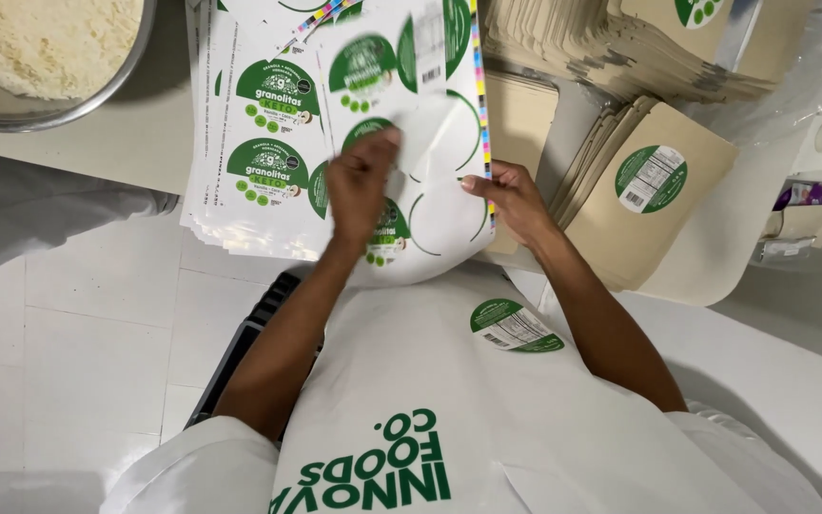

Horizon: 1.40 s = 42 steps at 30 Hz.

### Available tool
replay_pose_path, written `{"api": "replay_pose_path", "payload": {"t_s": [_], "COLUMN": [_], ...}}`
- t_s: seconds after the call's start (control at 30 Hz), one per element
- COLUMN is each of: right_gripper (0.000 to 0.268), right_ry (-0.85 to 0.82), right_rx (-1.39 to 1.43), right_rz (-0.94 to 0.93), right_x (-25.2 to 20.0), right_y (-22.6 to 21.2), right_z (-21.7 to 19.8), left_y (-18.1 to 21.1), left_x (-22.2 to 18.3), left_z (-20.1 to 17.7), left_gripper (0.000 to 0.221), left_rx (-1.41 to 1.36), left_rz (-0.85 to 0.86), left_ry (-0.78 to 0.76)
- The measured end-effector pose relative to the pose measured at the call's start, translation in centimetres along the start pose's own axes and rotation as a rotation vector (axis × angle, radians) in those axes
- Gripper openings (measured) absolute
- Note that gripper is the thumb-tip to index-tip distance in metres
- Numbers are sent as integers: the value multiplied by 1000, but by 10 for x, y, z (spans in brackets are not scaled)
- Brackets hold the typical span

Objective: Peeling circular labels from a sheet and applying them to the center of tan-colored pouches, then stacking the labeled pouches.

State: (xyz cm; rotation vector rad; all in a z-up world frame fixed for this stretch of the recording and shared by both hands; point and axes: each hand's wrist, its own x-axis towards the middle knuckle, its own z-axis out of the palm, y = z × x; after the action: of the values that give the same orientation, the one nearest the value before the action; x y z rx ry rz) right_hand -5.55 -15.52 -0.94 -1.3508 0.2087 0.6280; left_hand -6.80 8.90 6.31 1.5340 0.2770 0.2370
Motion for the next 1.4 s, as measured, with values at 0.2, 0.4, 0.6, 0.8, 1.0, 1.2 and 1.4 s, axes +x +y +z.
{"api": "replay_pose_path", "payload": {"t_s": [0.2,0.4,0.6,0.8,1.0,1.2,1.4], "right_gripper": [27,35,42,13,29,36,21], "right_ry": [149,14,-50,-99,-109,-113,190], "right_rx": [120,-238,-124,-249,-283,-418,-378], "right_rz": [37,-81,-75,-171,-200,-178,-15], "right_x": [-6,43,37,21,8,6,21], "right_y": [-26,-69,-97,-127,-153,-166,-195], "right_z": [-6,-5,14,30,36,42,33], "left_y": [6,96,59,21,34,49,67], "left_x": [-18,-52,22,91,82,82,129], "left_z": [-88,-95,-47,22,22,22,-46], "left_gripper": [33,80,69,61,37,33,34], "left_rx": [62,21,550,715,337,97,-280], "left_rz": [-51,-790,100,775,545,228,39], "left_ry": [-58,-1270,-672,-730,-683,-515,265]}}
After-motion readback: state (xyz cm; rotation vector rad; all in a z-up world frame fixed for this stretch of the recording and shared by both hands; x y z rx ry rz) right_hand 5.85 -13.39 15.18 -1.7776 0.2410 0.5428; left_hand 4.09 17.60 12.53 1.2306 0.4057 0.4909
